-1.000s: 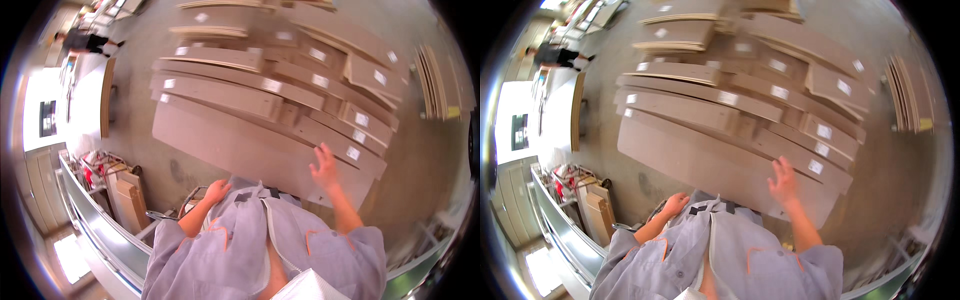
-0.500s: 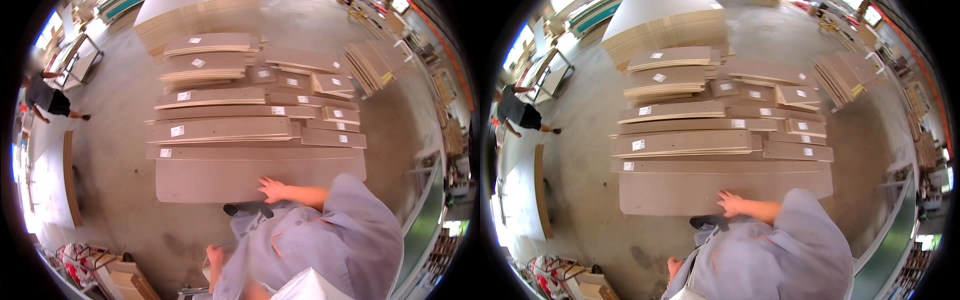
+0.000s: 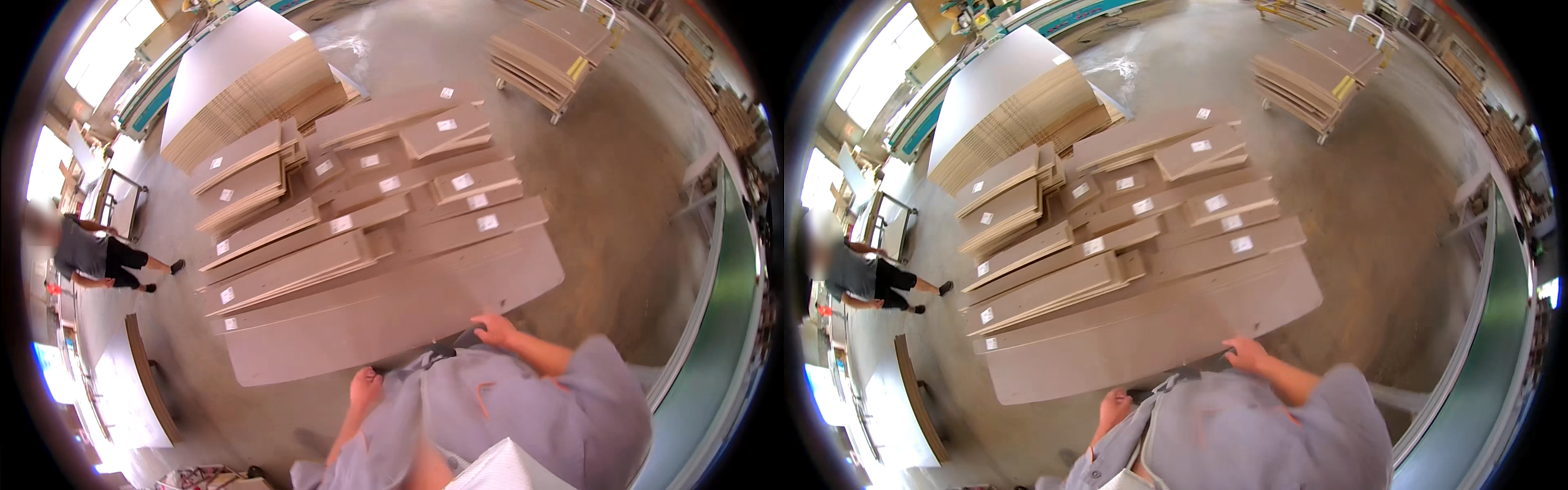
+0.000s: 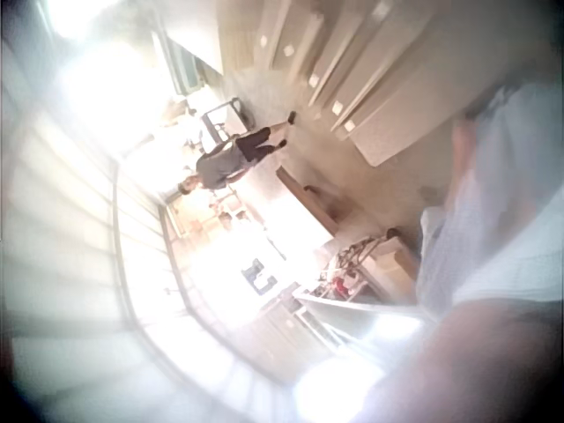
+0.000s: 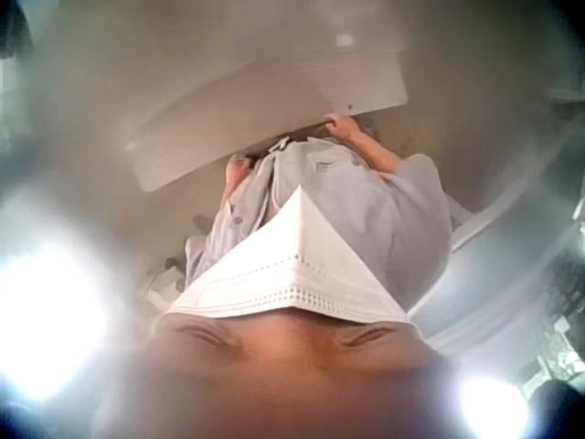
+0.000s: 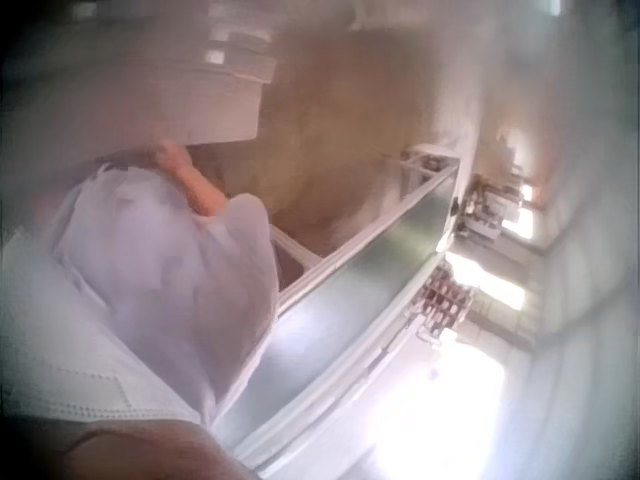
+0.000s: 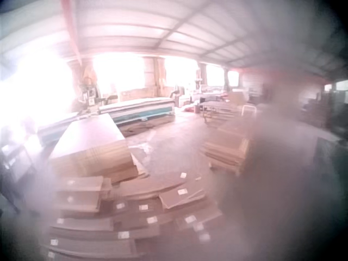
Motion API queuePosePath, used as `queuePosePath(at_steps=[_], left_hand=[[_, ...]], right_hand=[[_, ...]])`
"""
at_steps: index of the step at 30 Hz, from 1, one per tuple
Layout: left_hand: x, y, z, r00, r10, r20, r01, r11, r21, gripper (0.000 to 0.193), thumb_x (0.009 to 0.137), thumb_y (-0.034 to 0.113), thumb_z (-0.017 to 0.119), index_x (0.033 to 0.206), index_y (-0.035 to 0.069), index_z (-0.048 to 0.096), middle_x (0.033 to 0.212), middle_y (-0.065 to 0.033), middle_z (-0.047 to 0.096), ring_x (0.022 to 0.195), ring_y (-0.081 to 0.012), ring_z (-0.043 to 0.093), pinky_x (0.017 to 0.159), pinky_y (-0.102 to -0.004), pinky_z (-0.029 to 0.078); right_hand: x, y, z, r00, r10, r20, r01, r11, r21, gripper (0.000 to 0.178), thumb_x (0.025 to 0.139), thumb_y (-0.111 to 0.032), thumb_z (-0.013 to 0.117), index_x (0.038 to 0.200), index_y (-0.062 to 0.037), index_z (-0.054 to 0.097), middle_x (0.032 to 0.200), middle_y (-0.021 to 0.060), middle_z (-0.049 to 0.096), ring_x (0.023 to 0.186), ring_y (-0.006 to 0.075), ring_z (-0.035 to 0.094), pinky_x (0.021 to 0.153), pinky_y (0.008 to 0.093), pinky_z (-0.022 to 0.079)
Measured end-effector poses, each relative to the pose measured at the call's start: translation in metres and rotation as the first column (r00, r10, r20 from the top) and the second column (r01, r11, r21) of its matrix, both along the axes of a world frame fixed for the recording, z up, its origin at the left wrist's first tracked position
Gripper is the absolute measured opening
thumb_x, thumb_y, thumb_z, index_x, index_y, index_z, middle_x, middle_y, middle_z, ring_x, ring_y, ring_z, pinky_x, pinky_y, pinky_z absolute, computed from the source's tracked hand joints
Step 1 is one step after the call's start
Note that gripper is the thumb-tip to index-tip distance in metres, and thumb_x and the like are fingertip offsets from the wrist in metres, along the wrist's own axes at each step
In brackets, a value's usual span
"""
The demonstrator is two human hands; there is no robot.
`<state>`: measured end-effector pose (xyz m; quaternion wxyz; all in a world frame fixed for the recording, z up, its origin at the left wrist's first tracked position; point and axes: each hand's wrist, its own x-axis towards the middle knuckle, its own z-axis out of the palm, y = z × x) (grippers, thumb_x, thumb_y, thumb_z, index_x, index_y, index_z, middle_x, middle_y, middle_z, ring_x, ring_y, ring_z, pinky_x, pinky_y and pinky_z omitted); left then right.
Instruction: The person walks through a workshop and picks up several flat wooden panels from a large machine table. They carry the panels to a nearby cart and stack them neatly. The person repeats this process, moving more panels from the table to the cart.
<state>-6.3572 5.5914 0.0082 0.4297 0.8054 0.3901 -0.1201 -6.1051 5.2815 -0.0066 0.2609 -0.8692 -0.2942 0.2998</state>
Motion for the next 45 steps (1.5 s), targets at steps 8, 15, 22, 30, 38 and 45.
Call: queuePosePath(at_steps=[8, 15, 22, 30, 38, 45], left_hand=[[0.215, -0.144, 0.060, 0.866, -0.472, 0.168, 0.493, 0.861, -0.124, 0.037, 0.080, 0.028, 0.062, 0.107, 0.003, 0.061, 0.106, -0.0152, 0.063, 0.098, -0.0300, 0.060, 0.084, -0.0371, 0.048], [0.356, -0.246, 0.034, 0.715, -0.674, 0.186, 0.696, 0.710, -0.102, 0.040, 0.081, 0.027, 0.061, 0.112, 0.002, 0.057, 0.107, -0.0145, 0.062, 0.099, -0.0289, 0.059, 0.087, -0.0367, 0.046], [0.509, -0.352, 0.046, 0.779, -0.537, 0.322, 0.593, 0.799, -0.101, 0.032, 0.082, 0.025, 0.060, 0.105, 0.002, 0.060, 0.105, -0.0139, 0.062, 0.097, -0.0256, 0.060, 0.084, -0.0353, 0.047], [0.658, -0.467, 0.041, 0.596, -0.717, 0.361, 0.788, 0.609, -0.090, 0.042, 0.085, 0.033, 0.058, 0.113, 0.003, 0.056, 0.109, -0.0152, 0.060, 0.101, -0.0286, 0.058, 0.087, -0.0376, 0.046], [0.775, -0.422, 0.014, 0.972, -0.233, 0.024, 0.231, 0.934, -0.271, 0.045, 0.081, 0.034, 0.062, 0.110, 0.001, 0.059, 0.108, -0.0162, 0.063, 0.099, -0.0301, 0.061, 0.086, -0.0358, 0.047], [1.054, -0.347, -0.014, 0.633, -0.757, 0.163, 0.768, 0.641, -0.002, 0.052, 0.082, 0.040, 0.059, 0.119, 0.003, 0.054, 0.109, -0.0189, 0.060, 0.101, -0.0335, 0.058, 0.085, -0.0412, 0.046]], right_hand=[[0.070, -0.203, -0.001, 0.796, -0.594, -0.114, 0.601, 0.799, 0.033, 0.029, 0.076, -0.015, 0.060, 0.103, -0.0036, 0.064, 0.092, 0.0128, 0.067, 0.084, 0.0212, 0.066, 0.075, 0.0311, 0.051], [0.075, -0.323, -0.026, 0.605, -0.781, -0.155, 0.778, 0.622, -0.093, 0.032, 0.076, -0.026, 0.061, 0.101, -0.0058, 0.066, 0.093, 0.0136, 0.068, 0.088, 0.0258, 0.065, 0.079, 0.0348, 0.049], [0.192, -0.445, -0.051, 0.354, -0.802, -0.481, 0.814, 0.517, -0.265, 0.019, 0.077, -0.018, 0.060, 0.085, -0.0020, 0.066, 0.068, 0.0047, 0.062, 0.064, 0.0139, 0.058, 0.059, 0.0300, 0.046], [0.500, -0.609, -0.050, 0.578, -0.804, -0.142, 0.763, 0.594, -0.254, 0.012, 0.075, -0.014, 0.062, 0.083, -0.0045, 0.066, 0.061, -0.0010, 0.056, 0.051, 0.0075, 0.049, 0.045, 0.0243, 0.039], [0.771, -0.543, -0.096, 0.757, -0.646, -0.101, 0.645, 0.763, -0.050, 0.034, 0.077, -0.016, 0.065, 0.108, -0.0024, 0.063, 0.087, 0.0077, 0.068, 0.075, 0.0136, 0.062, 0.066, 0.0279, 0.050], [0.917, -0.459, -0.058, 0.717, -0.600, -0.355, 0.631, 0.775, -0.035, 0.033, 0.072, -0.025, 0.069, 0.097, -0.0037, 0.067, 0.087, 0.0116, 0.068, 0.080, 0.0199, 0.065, 0.072, 0.0309, 0.051]])
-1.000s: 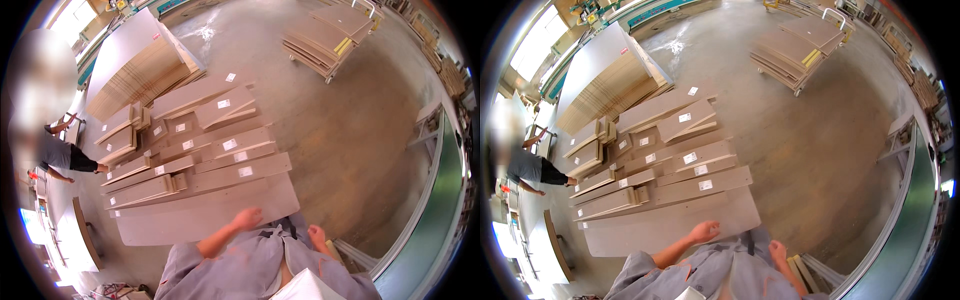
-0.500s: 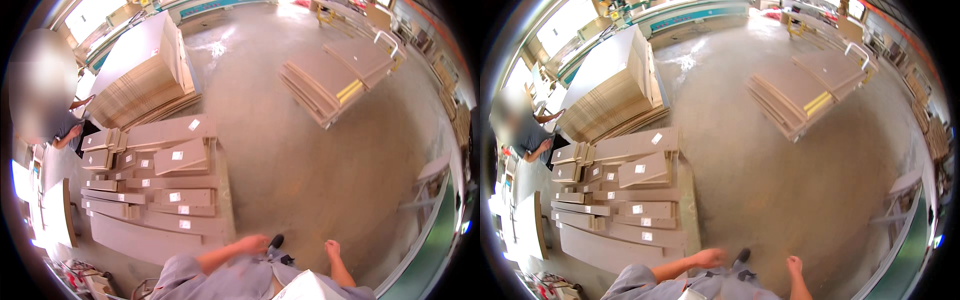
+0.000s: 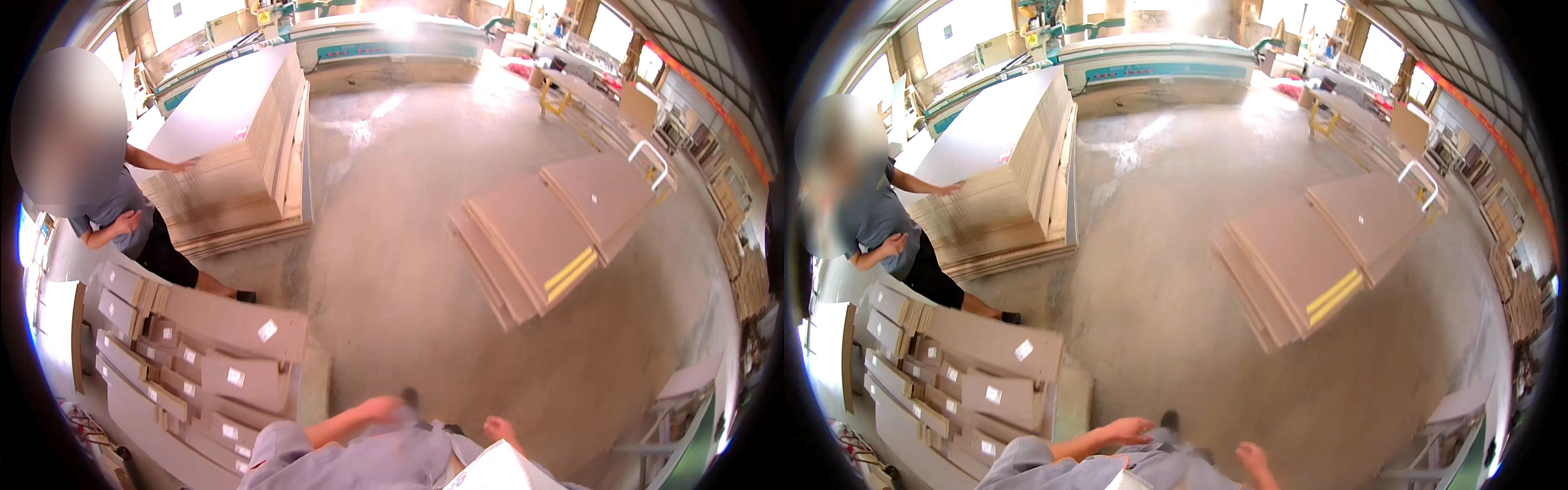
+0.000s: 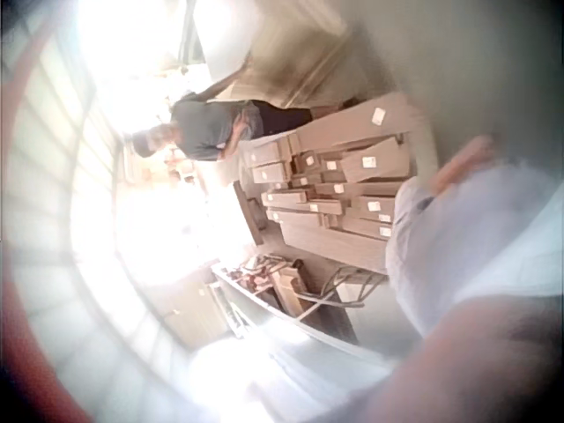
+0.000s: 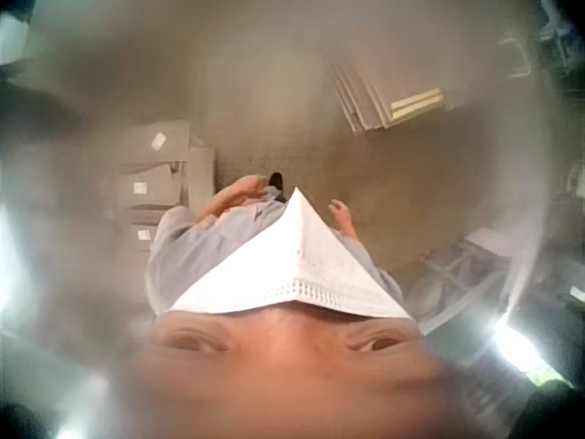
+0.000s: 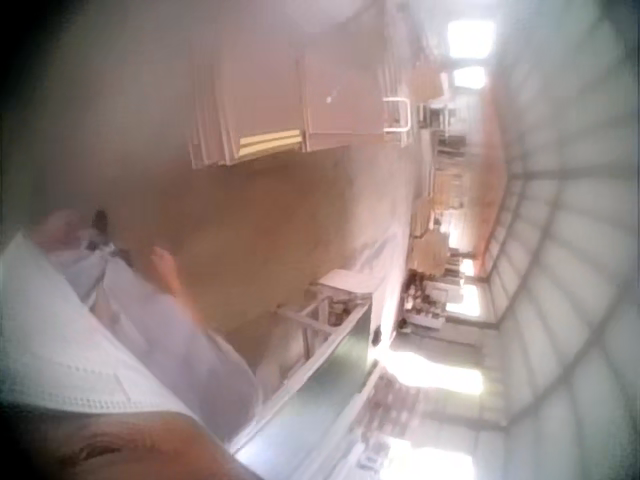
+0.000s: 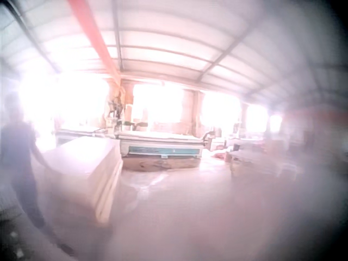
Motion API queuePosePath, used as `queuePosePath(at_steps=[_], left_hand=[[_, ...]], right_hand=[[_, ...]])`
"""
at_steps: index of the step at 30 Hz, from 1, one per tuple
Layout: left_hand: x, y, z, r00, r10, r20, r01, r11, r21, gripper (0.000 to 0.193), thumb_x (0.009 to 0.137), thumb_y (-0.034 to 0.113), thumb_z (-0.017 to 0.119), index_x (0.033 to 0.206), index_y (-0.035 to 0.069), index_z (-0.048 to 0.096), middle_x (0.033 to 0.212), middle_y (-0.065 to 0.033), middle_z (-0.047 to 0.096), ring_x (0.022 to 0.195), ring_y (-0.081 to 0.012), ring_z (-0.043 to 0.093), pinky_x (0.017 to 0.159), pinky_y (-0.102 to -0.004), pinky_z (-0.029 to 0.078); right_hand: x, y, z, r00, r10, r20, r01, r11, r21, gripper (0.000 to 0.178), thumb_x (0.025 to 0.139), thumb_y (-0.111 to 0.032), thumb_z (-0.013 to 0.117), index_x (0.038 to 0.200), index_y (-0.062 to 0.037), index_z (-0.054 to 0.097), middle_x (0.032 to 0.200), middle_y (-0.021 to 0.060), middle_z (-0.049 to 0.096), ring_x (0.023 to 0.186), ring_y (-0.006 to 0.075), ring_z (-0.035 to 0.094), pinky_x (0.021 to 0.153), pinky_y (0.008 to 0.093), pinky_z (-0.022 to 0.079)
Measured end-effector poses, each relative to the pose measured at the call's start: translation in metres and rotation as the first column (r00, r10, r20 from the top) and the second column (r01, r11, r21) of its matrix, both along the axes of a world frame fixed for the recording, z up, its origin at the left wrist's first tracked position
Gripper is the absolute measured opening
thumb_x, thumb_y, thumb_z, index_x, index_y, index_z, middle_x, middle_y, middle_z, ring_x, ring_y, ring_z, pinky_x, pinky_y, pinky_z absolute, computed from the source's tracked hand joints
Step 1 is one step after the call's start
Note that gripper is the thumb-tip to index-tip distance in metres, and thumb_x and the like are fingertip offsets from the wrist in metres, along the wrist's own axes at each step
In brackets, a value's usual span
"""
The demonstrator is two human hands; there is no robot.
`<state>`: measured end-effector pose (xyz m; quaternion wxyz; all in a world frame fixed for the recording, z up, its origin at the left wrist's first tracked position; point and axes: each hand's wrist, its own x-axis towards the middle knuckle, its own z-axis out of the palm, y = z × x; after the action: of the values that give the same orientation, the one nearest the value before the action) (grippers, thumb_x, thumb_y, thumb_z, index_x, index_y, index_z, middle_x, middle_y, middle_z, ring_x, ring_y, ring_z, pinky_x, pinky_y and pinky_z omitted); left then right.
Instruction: The person walks through a workshop and picks up several flat wooden panels from a large machine table. They carry the panels to a nearby cart and stack them neatly. The person repeats this process, moving more panels from the table to the cart.
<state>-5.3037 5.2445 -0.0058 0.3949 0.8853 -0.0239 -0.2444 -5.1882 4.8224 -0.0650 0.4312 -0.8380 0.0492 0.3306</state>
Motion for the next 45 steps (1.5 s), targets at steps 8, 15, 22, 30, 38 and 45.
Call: queuePosePath(at_steps=[8, 15, 22, 30, 38, 45], left_hand=[[0.333, 0.183, 0.124, 0.940, 0.203, 0.274, -0.237, 0.967, 0.096, 0.046, 0.084, 0.036, 0.056, 0.119, 0.007, 0.054, 0.113, -0.0178, 0.058, 0.105, -0.0337, 0.055, 0.088, -0.0418, 0.045], [0.468, 0.368, -0.008, 0.896, 0.442, -0.034, -0.404, 0.845, 0.350, 0.043, 0.080, 0.037, 0.056, 0.110, 0.006, 0.059, 0.103, -0.0203, 0.062, 0.098, -0.0361, 0.058, 0.083, -0.0437, 0.047], [0.547, 0.467, -0.052, 0.637, 0.665, -0.390, -0.633, 0.740, 0.227, 0.044, 0.074, 0.040, 0.061, 0.101, 0.005, 0.065, 0.090, -0.0175, 0.066, 0.082, -0.0286, 0.064, 0.079, -0.0375, 0.049], [0.714, 0.735, -0.246, 0.680, 0.521, -0.516, -0.318, 0.844, 0.433, 0.047, 0.079, 0.047, 0.051, 0.099, 0.008, 0.067, 0.098, -0.0167, 0.065, 0.092, -0.0335, 0.062, 0.079, -0.0424, 0.049], [1.165, 1.004, 0.008, 0.601, 0.789, 0.126, -0.796, 0.577, 0.185, 0.040, 0.079, 0.033, 0.053, 0.106, 0.005, 0.063, 0.100, -0.0184, 0.064, 0.097, -0.0338, 0.060, 0.084, -0.0397, 0.048], [1.323, 1.077, -0.033, 0.747, 0.651, -0.131, -0.618, 0.754, 0.223, 0.037, 0.080, 0.034, 0.056, 0.103, 0.006, 0.063, 0.096, -0.0148, 0.066, 0.087, -0.0298, 0.063, 0.077, -0.0388, 0.049]], right_hand=[[0.187, 0.068, -0.036, 0.943, 0.015, -0.332, -0.102, 0.964, -0.246, 0.016, 0.078, -0.017, 0.063, 0.089, -0.0051, 0.067, 0.076, 0.0082, 0.065, 0.066, 0.0183, 0.060, 0.058, 0.0333, 0.047], [0.482, 0.213, -0.092, 0.781, 0.607, -0.144, -0.606, 0.683, -0.407, 0.016, 0.077, -0.019, 0.060, 0.080, -0.0050, 0.066, 0.074, 0.0121, 0.064, 0.063, 0.0219, 0.058, 0.058, 0.0377, 0.046], [0.855, 0.510, -0.047, 0.955, 0.117, 0.274, -0.168, 0.971, 0.171, 0.022, 0.082, -0.013, 0.061, 0.100, -0.0011, 0.063, 0.088, 0.0072, 0.065, 0.072, 0.0163, 0.060, 0.061, 0.0313, 0.049], [1.052, 0.670, -0.037, 1.000, 0.003, -0.013, -0.001, 0.984, 0.175, 0.019, 0.081, -0.016, 0.060, 0.096, -0.0049, 0.065, 0.085, 0.0060, 0.063, 0.070, 0.0150, 0.059, 0.062, 0.0287, 0.049], [1.162, 0.812, -0.079, 0.917, 0.183, -0.355, -0.287, 0.920, -0.266, 0.016, 0.081, -0.020, 0.056, 0.081, -0.0062, 0.064, 0.079, 0.0076, 0.062, 0.070, 0.0179, 0.059, 0.061, 0.0340, 0.048], [1.495, 1.017, -0.110, 0.991, -0.014, -0.131, -0.006, 0.989, -0.149, 0.021, 0.079, -0.023, 0.055, 0.071, -0.0056, 0.063, 0.074, 0.0113, 0.062, 0.065, 0.0199, 0.059, 0.057, 0.0362, 0.048]])
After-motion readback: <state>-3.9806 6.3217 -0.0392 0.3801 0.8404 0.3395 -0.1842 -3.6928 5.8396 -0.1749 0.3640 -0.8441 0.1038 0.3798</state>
